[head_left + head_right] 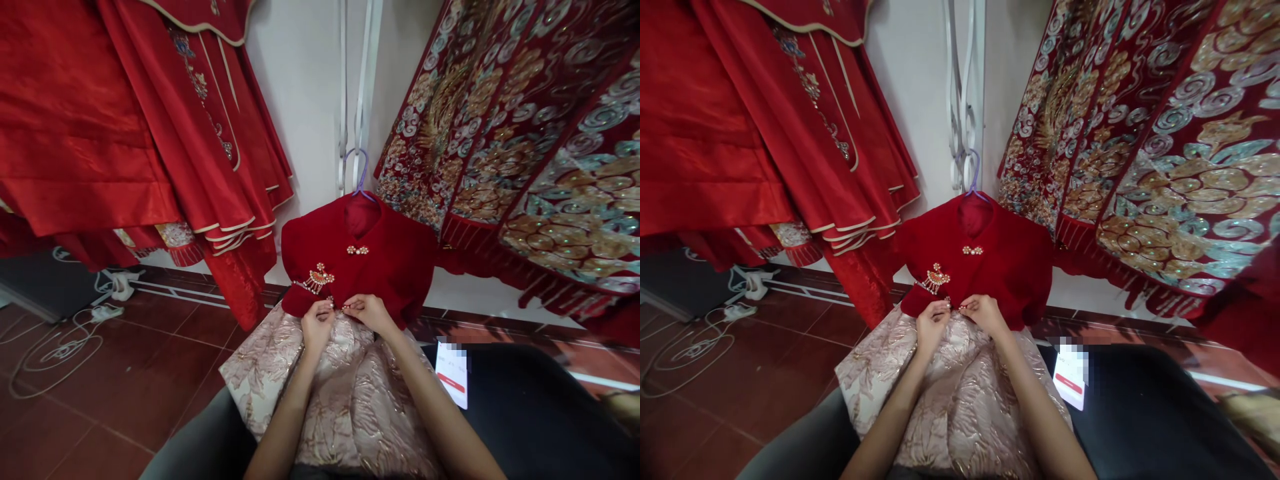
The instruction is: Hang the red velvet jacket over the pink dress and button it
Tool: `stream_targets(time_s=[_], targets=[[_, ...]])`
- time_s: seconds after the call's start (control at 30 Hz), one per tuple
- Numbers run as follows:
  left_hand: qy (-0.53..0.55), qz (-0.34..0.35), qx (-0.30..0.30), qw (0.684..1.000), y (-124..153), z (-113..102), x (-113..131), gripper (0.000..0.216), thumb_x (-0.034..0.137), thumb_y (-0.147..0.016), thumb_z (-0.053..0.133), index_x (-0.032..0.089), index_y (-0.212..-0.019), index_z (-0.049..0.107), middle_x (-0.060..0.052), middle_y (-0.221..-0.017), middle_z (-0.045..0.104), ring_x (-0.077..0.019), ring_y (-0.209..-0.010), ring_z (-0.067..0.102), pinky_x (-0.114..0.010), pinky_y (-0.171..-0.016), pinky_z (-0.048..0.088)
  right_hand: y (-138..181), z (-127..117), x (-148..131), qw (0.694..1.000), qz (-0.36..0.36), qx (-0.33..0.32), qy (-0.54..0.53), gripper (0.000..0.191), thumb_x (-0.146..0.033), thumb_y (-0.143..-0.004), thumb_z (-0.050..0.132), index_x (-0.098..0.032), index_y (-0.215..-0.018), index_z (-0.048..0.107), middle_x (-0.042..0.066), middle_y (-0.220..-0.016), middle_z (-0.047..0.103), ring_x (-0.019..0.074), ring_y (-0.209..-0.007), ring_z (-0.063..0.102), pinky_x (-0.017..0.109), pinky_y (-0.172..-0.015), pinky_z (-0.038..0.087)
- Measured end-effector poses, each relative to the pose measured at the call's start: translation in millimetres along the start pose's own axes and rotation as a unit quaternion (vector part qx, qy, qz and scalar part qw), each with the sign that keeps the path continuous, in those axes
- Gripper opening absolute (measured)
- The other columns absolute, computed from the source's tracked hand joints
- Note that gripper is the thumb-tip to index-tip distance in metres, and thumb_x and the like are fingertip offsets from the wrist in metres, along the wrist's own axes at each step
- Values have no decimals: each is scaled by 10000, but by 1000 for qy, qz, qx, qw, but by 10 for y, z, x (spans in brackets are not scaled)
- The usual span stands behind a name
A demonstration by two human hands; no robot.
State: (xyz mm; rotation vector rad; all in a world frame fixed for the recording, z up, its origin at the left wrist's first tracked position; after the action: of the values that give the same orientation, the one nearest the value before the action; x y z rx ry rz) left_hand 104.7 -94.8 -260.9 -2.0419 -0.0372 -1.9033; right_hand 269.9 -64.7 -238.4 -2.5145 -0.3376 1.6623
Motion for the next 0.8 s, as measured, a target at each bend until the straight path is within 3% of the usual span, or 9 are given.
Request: stream_targets(time_s=[0.13, 0.23, 0.57, 0.8], targets=[[8, 3, -14, 1000, -4, -15, -76, 247, 109, -681, 611, 157, -914, 677, -59, -862, 713, -151, -795, 674, -262, -713, 537, 4, -70, -130, 1000, -12, -19, -14, 171, -321, -653, 725, -216, -787, 739, 18, -736, 734, 168, -701, 689, 275, -686, 545], [13, 4, -14, 1000, -7, -17, -109, 256, 104, -687, 608, 151, -929, 674, -67, -876, 714, -154, -804, 676, -266, -720, 540, 3, -25, -182, 1000, -11, 11, -27, 204, -349, -688, 705, -203, -829, 729, 29, -778, 735, 171, -730, 690, 282, -709, 543], [36, 4, -9, 999, -15, 4, -134, 243, 300, -746, 681, 137, -925, 688, -86, -888, 721, -161, -792, 674, -284, -741, 542, 40, 220, -174, 996, -44, 68, -29, 158, -327, -730, 660, -199, -812, 702, 43, -811, 703, 165, -712, 662, 298, -692, 563], [32, 6, -11, 999, -10, -8, -129, 233, 274, -762, 662, 139, -950, 689, -88, -920, 720, -163, -805, 671, -294, -769, 536, 90, 236, -168, 994, -72, 68, -48, 232, -398, -796, 618, -196, -880, 694, 69, -886, 662, 174, -746, 656, 307, -669, 582]])
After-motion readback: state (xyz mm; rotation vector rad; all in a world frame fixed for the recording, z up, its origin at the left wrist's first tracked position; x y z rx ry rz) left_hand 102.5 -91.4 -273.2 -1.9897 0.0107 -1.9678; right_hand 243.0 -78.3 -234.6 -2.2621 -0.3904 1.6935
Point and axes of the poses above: each hand's wrist, its own y-axis away from the middle knuckle, its own z-axis out of the palm, x = y × z, the point moved 3 cm from there along -y, towards the middle knuckle
